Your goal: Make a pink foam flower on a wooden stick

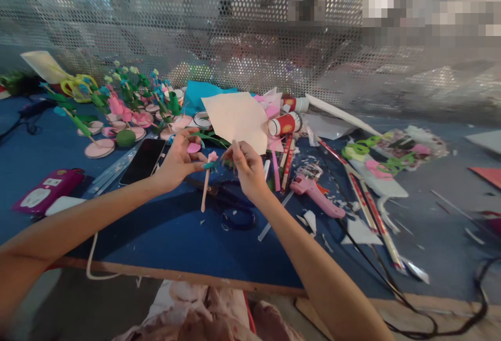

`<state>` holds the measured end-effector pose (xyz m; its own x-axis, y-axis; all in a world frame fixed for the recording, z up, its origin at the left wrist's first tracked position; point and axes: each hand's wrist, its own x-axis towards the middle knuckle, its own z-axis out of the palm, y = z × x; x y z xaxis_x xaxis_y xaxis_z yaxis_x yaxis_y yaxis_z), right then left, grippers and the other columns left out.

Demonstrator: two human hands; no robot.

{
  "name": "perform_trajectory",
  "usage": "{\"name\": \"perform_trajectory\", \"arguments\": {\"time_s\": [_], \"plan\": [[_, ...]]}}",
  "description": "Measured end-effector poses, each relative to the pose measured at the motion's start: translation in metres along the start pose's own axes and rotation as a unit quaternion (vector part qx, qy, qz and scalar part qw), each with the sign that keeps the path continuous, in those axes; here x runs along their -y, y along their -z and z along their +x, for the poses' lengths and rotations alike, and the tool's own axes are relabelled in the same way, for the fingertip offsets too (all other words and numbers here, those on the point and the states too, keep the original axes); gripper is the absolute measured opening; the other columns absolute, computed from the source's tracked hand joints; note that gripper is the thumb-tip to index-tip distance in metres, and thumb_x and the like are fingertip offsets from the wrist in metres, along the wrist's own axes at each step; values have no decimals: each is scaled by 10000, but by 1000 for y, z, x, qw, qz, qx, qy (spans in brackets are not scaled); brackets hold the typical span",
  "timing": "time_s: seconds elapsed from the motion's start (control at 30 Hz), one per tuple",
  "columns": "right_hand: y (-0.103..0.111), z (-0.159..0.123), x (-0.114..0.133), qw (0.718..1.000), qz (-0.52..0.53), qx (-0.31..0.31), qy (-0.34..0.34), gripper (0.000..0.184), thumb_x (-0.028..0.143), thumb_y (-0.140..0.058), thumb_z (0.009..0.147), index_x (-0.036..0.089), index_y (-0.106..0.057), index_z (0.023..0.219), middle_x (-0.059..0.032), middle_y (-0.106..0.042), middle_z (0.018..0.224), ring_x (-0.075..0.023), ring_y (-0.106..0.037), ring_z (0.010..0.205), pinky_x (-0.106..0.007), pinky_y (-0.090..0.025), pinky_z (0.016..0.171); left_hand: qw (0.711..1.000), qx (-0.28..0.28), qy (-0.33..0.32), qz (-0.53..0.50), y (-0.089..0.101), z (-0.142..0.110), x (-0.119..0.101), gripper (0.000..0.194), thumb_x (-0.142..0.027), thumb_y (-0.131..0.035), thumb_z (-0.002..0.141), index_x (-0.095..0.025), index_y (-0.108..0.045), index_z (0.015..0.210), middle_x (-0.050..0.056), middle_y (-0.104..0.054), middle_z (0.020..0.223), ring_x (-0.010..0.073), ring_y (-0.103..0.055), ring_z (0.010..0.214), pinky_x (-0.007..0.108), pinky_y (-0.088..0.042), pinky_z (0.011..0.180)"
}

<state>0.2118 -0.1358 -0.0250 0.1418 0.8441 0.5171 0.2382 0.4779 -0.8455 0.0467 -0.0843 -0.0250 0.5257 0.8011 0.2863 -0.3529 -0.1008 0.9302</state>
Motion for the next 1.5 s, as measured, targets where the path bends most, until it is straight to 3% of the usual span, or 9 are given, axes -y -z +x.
{"name": "perform_trajectory", "arguments": {"time_s": [0.17, 0.4, 0.67, 0.8, 0.9, 1.1, 1.23, 1.37, 1.5], "plan": [[-8, 0, 4, 988, 90, 56, -109, 393, 605, -614, 715, 223, -686, 773, -25, -691, 775, -161, -638, 757, -290, -510, 668, 998, -22, 58, -7, 0, -1, -1, 821, -207, -840, 512, -303, -315, 1135, -38, -392, 983, 15, -560, 608, 241, -534, 654], [-7, -2, 7, 973, 152, 79, -152, 240, 404, -778, 611, 235, -733, 775, -37, -735, 896, -201, -680, 873, -344, -553, 765, 997, 3, 75, -14, -1, -1, -3, 962, -148, -824, 514, -365, -238, 1245, -28, -409, 988, 65, -613, 649, 254, -541, 627], [-8, -1, 4, 981, 113, 8, -160, 258, 437, -791, 556, 217, -731, 675, -21, -726, 701, -177, -670, 679, -322, -546, 652, 997, 19, 69, 4, 1, -3, -4, 771, -166, -812, 552, -293, -327, 1137, -6, -465, 1042, 86, -621, 750, 251, -529, 690], [-6, 1, 2, 981, 107, -17, -160, 277, 444, -792, 554, 204, -724, 672, -22, -709, 645, -168, -653, 632, -314, -526, 625, 992, 61, 111, 17, 2, -3, 3, 646, -152, -800, 565, -230, -370, 1040, 30, -509, 1088, 101, -624, 732, 285, -532, 669], [-6, 1, 1, 980, 112, -16, -166, 276, 440, -792, 556, 200, -721, 673, -29, -710, 652, -172, -656, 636, -327, -528, 647, 988, 53, 141, 32, 3, -5, 8, 585, -135, -793, 558, -205, -383, 969, 48, -513, 1119, 97, -627, 682, 275, -529, 607], [-7, 1, -3, 981, 101, -28, -162, 353, 557, -734, 586, 209, -708, 636, -30, -698, 643, -176, -656, 646, -333, -531, 651, 988, 45, 144, 26, 3, -5, 12, 460, -130, -781, 577, -163, -445, 890, -27, -608, 744, 111, -620, 653, 269, -532, 606], [-4, 5, -7, 976, 118, -31, -182, 489, 674, -581, 676, 203, -681, 591, -52, -678, 628, -175, -644, 617, -312, -516, 548, 987, 30, 153, 48, 4, -4, 12, 442, -147, -787, 585, -145, -485, 908, -14, -645, 698, 116, -625, 629, 275, -528, 609], [0, 6, -4, 974, 99, 2, -203, 385, 561, -745, 565, 186, -707, 643, -30, -683, 626, -133, -604, 589, -256, -473, 530, 989, 6, 135, 54, 4, -3, 14, 527, -111, -773, 574, -152, -448, 986, -26, -652, 669, 118, -629, 605, 279, -524, 626], [2, 7, 2, 969, 87, 30, -230, 366, 476, -787, 550, 162, -732, 730, -36, -704, 650, -111, -587, 577, -255, -469, 572, 991, 10, 115, 68, 5, -3, 16, 537, -84, -733, 590, -164, -409, 1011, -39, -642, 661, 129, -639, 636, 278, -520, 643]]}}
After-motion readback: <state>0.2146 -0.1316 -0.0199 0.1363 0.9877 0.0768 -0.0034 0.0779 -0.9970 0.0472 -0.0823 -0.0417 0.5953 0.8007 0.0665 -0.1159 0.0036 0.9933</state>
